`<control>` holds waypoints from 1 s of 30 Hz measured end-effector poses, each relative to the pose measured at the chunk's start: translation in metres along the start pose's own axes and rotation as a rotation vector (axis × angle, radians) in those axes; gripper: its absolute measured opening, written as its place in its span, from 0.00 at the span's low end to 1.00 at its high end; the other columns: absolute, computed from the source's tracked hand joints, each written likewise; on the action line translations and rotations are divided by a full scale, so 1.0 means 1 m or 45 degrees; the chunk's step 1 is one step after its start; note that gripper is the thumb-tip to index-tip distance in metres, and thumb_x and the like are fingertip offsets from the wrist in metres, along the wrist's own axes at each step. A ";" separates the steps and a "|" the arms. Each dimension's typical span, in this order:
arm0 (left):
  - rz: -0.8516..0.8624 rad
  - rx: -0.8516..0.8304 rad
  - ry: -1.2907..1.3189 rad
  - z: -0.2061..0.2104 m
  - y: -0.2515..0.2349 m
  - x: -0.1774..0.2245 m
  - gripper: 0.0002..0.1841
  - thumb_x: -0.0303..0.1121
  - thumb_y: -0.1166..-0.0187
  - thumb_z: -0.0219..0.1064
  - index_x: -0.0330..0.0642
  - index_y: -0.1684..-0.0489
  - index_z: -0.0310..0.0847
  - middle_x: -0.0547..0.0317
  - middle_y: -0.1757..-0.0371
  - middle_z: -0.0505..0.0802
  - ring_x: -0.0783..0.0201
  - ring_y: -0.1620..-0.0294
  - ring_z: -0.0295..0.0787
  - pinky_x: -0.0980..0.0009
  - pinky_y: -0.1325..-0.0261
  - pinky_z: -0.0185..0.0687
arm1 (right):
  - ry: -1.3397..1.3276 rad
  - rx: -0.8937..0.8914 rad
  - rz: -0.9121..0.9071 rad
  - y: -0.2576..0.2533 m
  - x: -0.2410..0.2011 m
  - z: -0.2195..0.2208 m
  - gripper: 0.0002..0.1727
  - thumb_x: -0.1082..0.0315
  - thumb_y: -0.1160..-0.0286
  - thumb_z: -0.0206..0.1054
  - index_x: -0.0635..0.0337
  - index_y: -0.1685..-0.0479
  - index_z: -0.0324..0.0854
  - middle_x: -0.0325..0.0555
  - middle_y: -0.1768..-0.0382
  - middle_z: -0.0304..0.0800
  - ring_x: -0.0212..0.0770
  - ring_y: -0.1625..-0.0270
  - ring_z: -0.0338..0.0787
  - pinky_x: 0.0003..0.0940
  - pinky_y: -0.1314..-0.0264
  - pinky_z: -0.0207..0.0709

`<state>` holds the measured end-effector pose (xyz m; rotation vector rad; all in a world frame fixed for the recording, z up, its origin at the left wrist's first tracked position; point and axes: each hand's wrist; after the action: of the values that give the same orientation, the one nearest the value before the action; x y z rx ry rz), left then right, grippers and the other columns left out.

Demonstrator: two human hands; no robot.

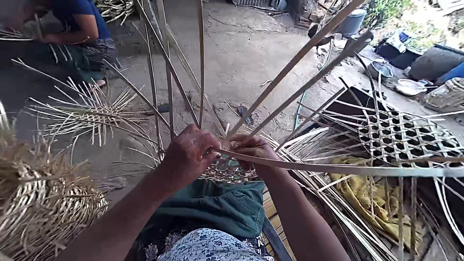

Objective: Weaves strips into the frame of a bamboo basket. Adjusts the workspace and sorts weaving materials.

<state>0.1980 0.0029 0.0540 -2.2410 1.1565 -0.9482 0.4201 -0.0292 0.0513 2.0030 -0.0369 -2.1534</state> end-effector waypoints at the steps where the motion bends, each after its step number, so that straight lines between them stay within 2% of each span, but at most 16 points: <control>1: -0.002 0.003 0.038 0.001 0.000 -0.002 0.02 0.31 0.31 0.73 0.44 0.66 0.89 0.64 0.64 0.93 0.67 0.59 0.85 0.65 0.45 0.77 | -0.033 -0.070 0.027 -0.003 0.000 -0.005 0.16 0.82 0.24 0.62 0.60 0.42 0.87 0.39 0.74 0.92 0.24 0.82 0.83 0.19 0.81 0.78; 3: -0.032 -0.011 0.125 0.000 0.000 -0.007 0.01 0.30 0.33 0.73 0.46 0.68 0.88 0.66 0.65 0.91 0.70 0.58 0.83 0.68 0.44 0.76 | -0.103 -0.246 0.066 -0.009 0.005 -0.019 0.14 0.80 0.23 0.62 0.62 0.45 0.87 0.41 0.71 0.92 0.28 0.77 0.87 0.22 0.75 0.83; 5: -0.067 -0.035 0.266 0.001 0.000 -0.013 0.03 0.29 0.33 0.75 0.47 0.71 0.86 0.70 0.65 0.90 0.73 0.56 0.81 0.70 0.43 0.73 | -0.192 -0.413 0.039 -0.016 0.014 -0.028 0.08 0.78 0.24 0.62 0.60 0.58 0.88 0.41 0.70 0.93 0.29 0.74 0.89 0.22 0.72 0.84; 8: -0.146 -0.024 0.355 0.002 0.001 -0.018 0.05 0.29 0.37 0.75 0.48 0.73 0.84 0.71 0.67 0.89 0.74 0.57 0.81 0.72 0.45 0.73 | -0.303 -0.603 -0.085 -0.025 0.031 -0.033 0.11 0.75 0.24 0.63 0.53 0.68 0.89 0.41 0.61 0.93 0.30 0.69 0.90 0.23 0.69 0.85; 11: -0.155 0.020 0.206 0.004 0.002 -0.016 0.06 0.29 0.35 0.72 0.47 0.63 0.89 0.69 0.64 0.91 0.72 0.59 0.83 0.69 0.49 0.77 | -0.145 -0.470 -0.175 -0.018 0.029 -0.022 0.09 0.76 0.22 0.63 0.58 0.63 0.90 0.39 0.63 0.92 0.29 0.69 0.89 0.25 0.68 0.85; 13: -0.055 0.035 -0.073 0.005 0.003 -0.010 0.14 0.28 0.29 0.67 0.47 0.50 0.94 0.60 0.58 0.95 0.60 0.55 0.88 0.61 0.51 0.83 | -0.076 -0.337 -0.238 -0.012 0.025 -0.011 0.06 0.76 0.26 0.69 0.62 0.56 0.90 0.39 0.67 0.93 0.29 0.71 0.89 0.25 0.68 0.86; 15: 0.013 0.014 -0.315 0.007 0.005 -0.003 0.15 0.28 0.25 0.64 0.46 0.45 0.95 0.54 0.61 0.94 0.50 0.56 0.89 0.57 0.57 0.86 | -0.119 -0.250 -0.286 -0.009 0.025 -0.003 0.09 0.75 0.30 0.73 0.64 0.52 0.88 0.42 0.70 0.94 0.32 0.72 0.91 0.27 0.70 0.88; 18: 0.002 -0.020 -0.401 0.005 0.007 -0.001 0.13 0.27 0.25 0.66 0.45 0.49 0.95 0.49 0.64 0.91 0.46 0.58 0.88 0.55 0.61 0.85 | -0.315 -0.109 -0.297 -0.007 0.029 0.004 0.18 0.55 0.26 0.75 0.57 0.50 0.78 0.48 0.75 0.94 0.39 0.77 0.94 0.31 0.73 0.90; 19: -0.036 -0.020 -0.351 0.003 0.007 -0.002 0.13 0.27 0.27 0.67 0.46 0.51 0.96 0.49 0.62 0.92 0.47 0.56 0.89 0.56 0.59 0.86 | -0.341 -0.052 -0.312 -0.008 0.031 0.005 0.17 0.52 0.23 0.72 0.55 0.54 0.77 0.46 0.78 0.92 0.39 0.80 0.93 0.31 0.76 0.89; 21: -0.225 -0.069 -0.076 -0.007 0.005 -0.004 0.14 0.27 0.29 0.70 0.48 0.50 0.96 0.55 0.55 0.93 0.58 0.53 0.88 0.61 0.52 0.87 | -0.379 0.060 -0.375 -0.010 0.036 0.008 0.05 0.66 0.22 0.67 0.56 0.62 0.77 0.45 0.82 0.88 0.37 0.84 0.88 0.30 0.81 0.84; 22: -0.374 -0.126 0.115 -0.015 0.003 -0.006 0.15 0.27 0.29 0.71 0.49 0.45 0.94 0.62 0.54 0.92 0.68 0.57 0.87 0.69 0.55 0.86 | -0.356 0.079 -0.425 -0.009 0.037 0.010 0.03 0.71 0.24 0.66 0.56 0.63 0.77 0.44 0.81 0.87 0.36 0.85 0.86 0.29 0.82 0.83; 23: -0.515 -0.168 0.305 -0.022 -0.001 -0.009 0.18 0.27 0.27 0.71 0.50 0.38 0.89 0.68 0.58 0.92 0.74 0.67 0.83 0.74 0.64 0.81 | -0.312 0.076 -0.492 -0.007 0.039 0.012 0.04 0.74 0.25 0.67 0.56 0.62 0.76 0.43 0.77 0.88 0.34 0.85 0.86 0.29 0.83 0.84; 25: -0.697 -0.230 0.515 -0.028 -0.005 -0.017 0.23 0.31 0.21 0.70 0.52 0.25 0.81 0.69 0.72 0.87 0.73 0.78 0.78 0.73 0.73 0.79 | -0.190 0.063 -0.624 -0.001 0.042 0.020 0.05 0.77 0.23 0.68 0.58 0.58 0.78 0.42 0.71 0.92 0.31 0.84 0.86 0.26 0.84 0.83; 26: -0.762 -0.228 0.529 -0.027 -0.005 -0.019 0.23 0.33 0.21 0.72 0.54 0.25 0.83 0.68 0.77 0.85 0.72 0.81 0.77 0.71 0.75 0.78 | -0.095 0.047 -0.688 0.002 0.044 0.023 0.05 0.77 0.22 0.66 0.59 0.55 0.78 0.41 0.66 0.93 0.29 0.82 0.85 0.24 0.83 0.83; 28: -0.877 -0.216 0.537 -0.026 -0.005 -0.020 0.15 0.33 0.23 0.75 0.56 0.39 0.92 0.67 0.75 0.90 0.72 0.78 0.82 0.68 0.70 0.82 | 0.148 0.037 -0.826 0.006 0.047 0.029 0.06 0.76 0.18 0.63 0.64 0.51 0.84 0.41 0.61 0.92 0.25 0.79 0.84 0.22 0.78 0.83; 30: -0.896 -0.151 0.650 -0.025 -0.003 -0.018 0.06 0.29 0.22 0.73 0.47 0.52 0.91 0.65 0.72 0.90 0.72 0.75 0.84 0.71 0.69 0.83 | 0.385 0.071 -0.965 0.005 0.051 0.030 0.12 0.75 0.17 0.61 0.61 0.47 0.91 0.45 0.57 0.88 0.24 0.75 0.83 0.21 0.73 0.84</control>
<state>0.1733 0.0173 0.0659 -2.6404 0.5808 -1.8465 0.3877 -0.0457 0.0041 2.6491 0.8386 -2.1775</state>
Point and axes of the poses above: each hand's wrist, its own y-axis away from the middle knuckle, its own z-axis out of the palm, x = y × z
